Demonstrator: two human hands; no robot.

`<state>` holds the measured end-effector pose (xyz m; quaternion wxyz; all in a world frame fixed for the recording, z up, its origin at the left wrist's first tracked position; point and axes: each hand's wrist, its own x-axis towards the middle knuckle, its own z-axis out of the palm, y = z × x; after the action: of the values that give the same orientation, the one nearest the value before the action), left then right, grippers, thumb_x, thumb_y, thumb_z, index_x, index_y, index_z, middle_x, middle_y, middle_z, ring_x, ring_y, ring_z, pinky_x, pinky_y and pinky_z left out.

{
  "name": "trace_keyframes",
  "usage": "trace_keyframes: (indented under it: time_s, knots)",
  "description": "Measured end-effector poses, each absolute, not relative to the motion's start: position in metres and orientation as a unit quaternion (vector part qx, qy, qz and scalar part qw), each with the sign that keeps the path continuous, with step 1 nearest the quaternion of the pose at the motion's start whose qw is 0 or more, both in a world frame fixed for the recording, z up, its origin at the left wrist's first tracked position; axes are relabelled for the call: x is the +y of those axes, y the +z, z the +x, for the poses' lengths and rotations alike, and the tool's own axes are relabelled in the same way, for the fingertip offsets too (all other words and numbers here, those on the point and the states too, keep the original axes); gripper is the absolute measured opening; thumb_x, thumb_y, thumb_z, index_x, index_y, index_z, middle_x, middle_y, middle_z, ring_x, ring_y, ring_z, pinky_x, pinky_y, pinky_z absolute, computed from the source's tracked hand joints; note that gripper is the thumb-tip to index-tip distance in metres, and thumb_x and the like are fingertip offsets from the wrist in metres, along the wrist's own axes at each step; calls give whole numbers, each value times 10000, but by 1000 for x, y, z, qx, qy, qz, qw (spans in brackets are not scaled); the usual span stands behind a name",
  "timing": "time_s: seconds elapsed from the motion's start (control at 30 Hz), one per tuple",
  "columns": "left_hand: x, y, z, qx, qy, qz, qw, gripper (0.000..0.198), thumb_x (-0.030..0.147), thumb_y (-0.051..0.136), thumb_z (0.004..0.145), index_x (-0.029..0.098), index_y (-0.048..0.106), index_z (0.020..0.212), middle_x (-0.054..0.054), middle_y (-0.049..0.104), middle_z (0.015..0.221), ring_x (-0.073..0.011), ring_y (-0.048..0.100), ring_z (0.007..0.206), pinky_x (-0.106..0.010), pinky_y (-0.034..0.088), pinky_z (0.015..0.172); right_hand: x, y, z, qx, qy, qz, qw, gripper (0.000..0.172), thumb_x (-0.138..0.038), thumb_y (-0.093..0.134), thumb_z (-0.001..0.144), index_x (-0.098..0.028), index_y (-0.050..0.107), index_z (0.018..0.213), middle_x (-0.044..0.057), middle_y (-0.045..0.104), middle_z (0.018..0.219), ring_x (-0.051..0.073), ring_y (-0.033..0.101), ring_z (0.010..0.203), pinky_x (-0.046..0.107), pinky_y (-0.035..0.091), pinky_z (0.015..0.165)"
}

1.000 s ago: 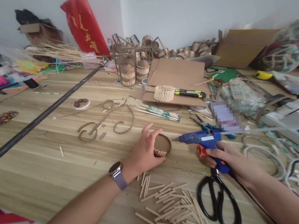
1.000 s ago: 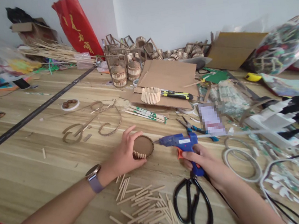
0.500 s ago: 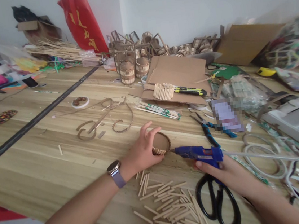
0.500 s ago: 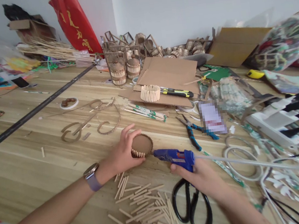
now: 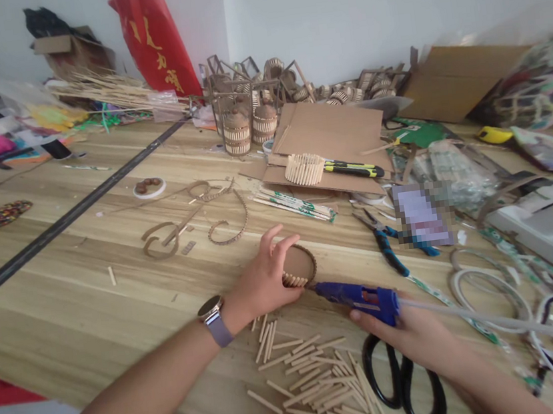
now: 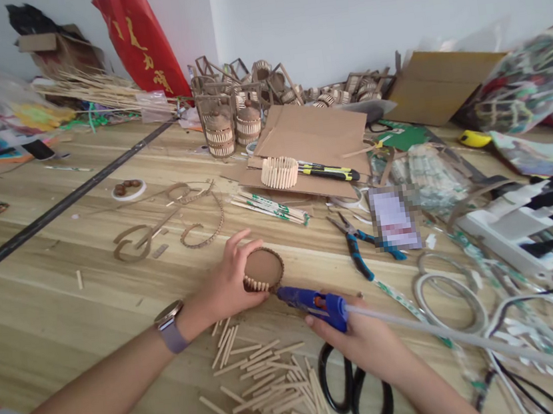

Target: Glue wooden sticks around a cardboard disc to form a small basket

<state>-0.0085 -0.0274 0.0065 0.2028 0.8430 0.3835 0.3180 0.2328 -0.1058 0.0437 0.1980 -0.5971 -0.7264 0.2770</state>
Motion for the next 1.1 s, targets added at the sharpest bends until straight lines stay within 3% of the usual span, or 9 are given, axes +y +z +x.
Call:
trace_keyframes:
  time_s: [0.17, 0.47, 1.1]
  knots:
    - [-27, 5, -8, 378, 321, 843, 206, 888, 116, 811, 622, 200, 331, 1365, -212, 262, 1471, -380, 409, 1354, -560, 391, 1116, -107, 41, 234, -725, 277, -598, 197, 334, -504, 523, 829, -239, 725, 823, 75, 778, 851, 275, 721, 765, 362, 584, 730]
    - [-27, 5, -7, 385, 318, 839, 215, 892, 116, 817, 606, 212, 351, 1361, -201, 269, 1474, -377, 410, 1353, -551, 419, 1096, -108, 40, 233, -742, 254, -582, 214, 302, -473, 517, 865, -247, 713, 822, 47, 769, 793, 243, 722, 714, 306, 564, 666]
    - [-26, 5, -7, 383, 318, 839, 220, 894, 127, 816, 609, 216, 351, 1368, -198, 267, 1477, -382, 406, 1358, -563, 408, 1100, -108, 38, 233, -753, 248, -576, 199, 317, -452, 482, 888, -230, 701, 832, 74, 770, 850, 253, 718, 772, 324, 562, 691]
